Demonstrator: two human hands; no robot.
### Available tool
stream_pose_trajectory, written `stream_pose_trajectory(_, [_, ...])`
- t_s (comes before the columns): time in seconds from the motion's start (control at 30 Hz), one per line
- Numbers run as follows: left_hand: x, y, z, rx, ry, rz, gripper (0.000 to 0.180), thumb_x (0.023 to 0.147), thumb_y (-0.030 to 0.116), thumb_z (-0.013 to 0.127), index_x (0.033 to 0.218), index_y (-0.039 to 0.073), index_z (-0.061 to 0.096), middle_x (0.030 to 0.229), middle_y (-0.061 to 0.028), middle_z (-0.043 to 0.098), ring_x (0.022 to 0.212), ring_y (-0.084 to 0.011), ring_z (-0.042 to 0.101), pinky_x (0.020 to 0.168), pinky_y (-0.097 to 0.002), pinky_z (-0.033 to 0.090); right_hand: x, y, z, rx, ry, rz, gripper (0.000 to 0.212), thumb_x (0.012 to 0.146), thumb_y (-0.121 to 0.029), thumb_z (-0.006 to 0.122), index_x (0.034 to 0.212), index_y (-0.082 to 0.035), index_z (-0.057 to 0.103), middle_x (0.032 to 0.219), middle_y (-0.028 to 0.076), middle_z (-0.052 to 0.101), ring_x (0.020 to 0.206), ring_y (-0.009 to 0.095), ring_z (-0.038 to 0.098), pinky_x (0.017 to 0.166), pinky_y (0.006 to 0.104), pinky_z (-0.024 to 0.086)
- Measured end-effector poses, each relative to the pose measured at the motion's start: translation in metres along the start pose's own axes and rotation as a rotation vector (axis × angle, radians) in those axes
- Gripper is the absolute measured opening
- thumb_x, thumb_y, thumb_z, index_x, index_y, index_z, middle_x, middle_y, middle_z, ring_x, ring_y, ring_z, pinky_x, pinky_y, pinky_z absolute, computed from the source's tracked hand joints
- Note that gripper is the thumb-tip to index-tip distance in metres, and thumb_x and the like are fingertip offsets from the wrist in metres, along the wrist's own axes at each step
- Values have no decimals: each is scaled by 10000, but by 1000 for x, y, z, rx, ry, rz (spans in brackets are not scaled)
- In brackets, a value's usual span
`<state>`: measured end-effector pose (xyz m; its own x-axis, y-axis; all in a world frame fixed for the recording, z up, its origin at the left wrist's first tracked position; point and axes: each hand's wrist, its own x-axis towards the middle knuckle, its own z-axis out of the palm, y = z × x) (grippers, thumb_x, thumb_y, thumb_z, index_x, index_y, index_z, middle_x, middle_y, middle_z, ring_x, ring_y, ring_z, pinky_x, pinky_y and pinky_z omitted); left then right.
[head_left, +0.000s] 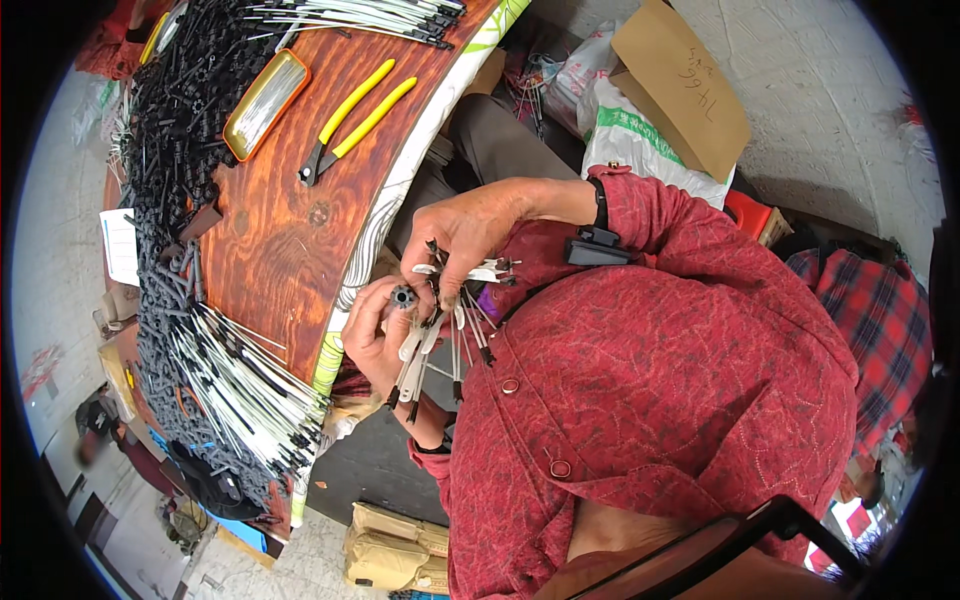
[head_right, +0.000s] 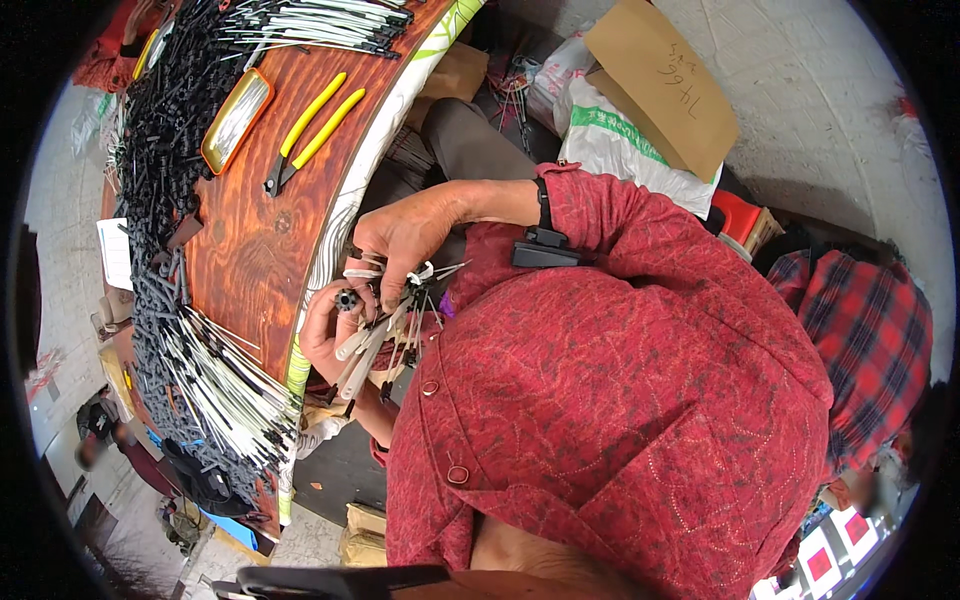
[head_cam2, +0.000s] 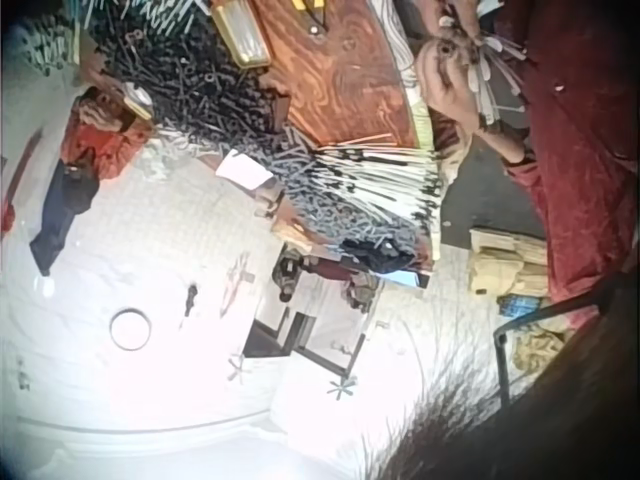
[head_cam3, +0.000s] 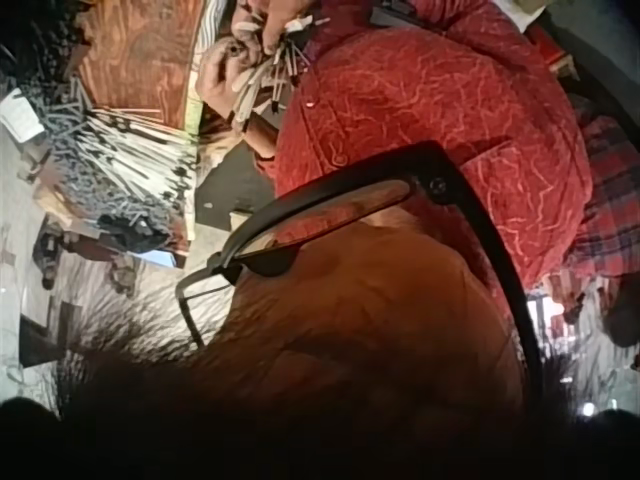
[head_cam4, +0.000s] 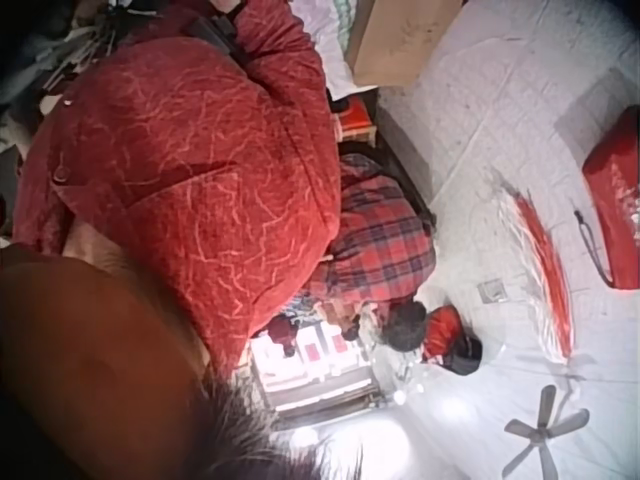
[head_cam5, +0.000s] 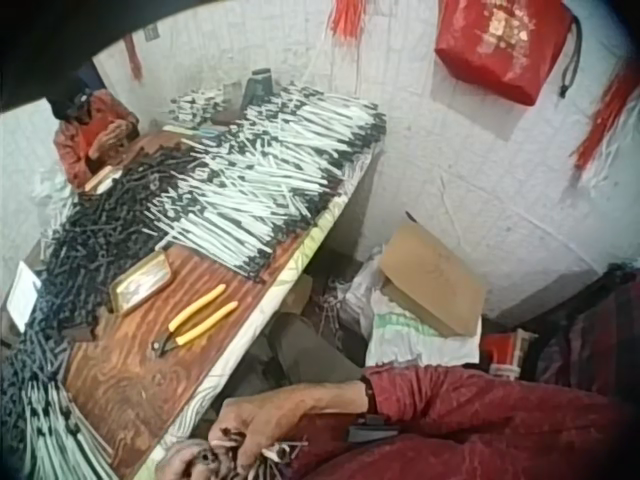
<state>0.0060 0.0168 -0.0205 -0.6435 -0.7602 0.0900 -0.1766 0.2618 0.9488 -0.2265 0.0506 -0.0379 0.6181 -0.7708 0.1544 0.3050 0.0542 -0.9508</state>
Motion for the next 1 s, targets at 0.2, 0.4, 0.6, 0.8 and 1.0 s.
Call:
stream_pose_trajectory(0.2, [2, 1, -8, 21, -74, 115, 229, 859, -31, 674, 1085, -23, 711, 1042, -159, 649, 856, -183, 636, 757, -291, 516, 1, 1, 1, 10, -14, 39, 176, 814, -51, 759, 971, 18, 718, 898, 86, 743, 813, 97, 662, 692, 255, 509])
stream_pose_trajectory(0.4, [-2, 0, 0, -60, 44, -5, 298, 722, -122, 698, 1002, -23, 729, 991, -155, 697, 894, -210, 679, 800, -299, 529, 2, 2, 0, -71, -21, -14, 166, 812, -58, 763, 955, 12, 715, 877, 92, 738, 793, 110, 664, 678, 275, 506])
stream_pose_trajectory(0.6, [2, 1, 0, -91, 5, 132, 286, 737, -141, 713, 998, -24, 733, 981, -159, 710, 866, -212, 686, 750, -294, 545, 0, 2, 0, -88, -8, -8, 173, 805, -73, 774, 947, 7, 715, 854, 76, 734, 739, 98, 643, 617, 270, 476])
stream_pose_trajectory(0.8, [4, 6, -5, -19, -55, 180, 297, 808, -103, 695, 1085, -6, 738, 1027, -166, 653, 877, -213, 659, 768, -280, 524, 1, -2, 0, -121, 15, 15, 174, 797, -81, 783, 930, 3, 710, 804, 56, 715, 687, 73, 596, 568, 272, 439])
stream_pose_trajectory(1.0, [-4, 2, -6, -56, -22, 93, 444, 670, -182, 726, 1064, 17, 762, 949, -90, 603, 831, -150, 611, 715, -237, 488, 1, 6, 1, -107, 19, -12, 170, 796, -83, 786, 912, 6, 700, 756, 40, 695, 653, 68, 573, 544, 282, 420])
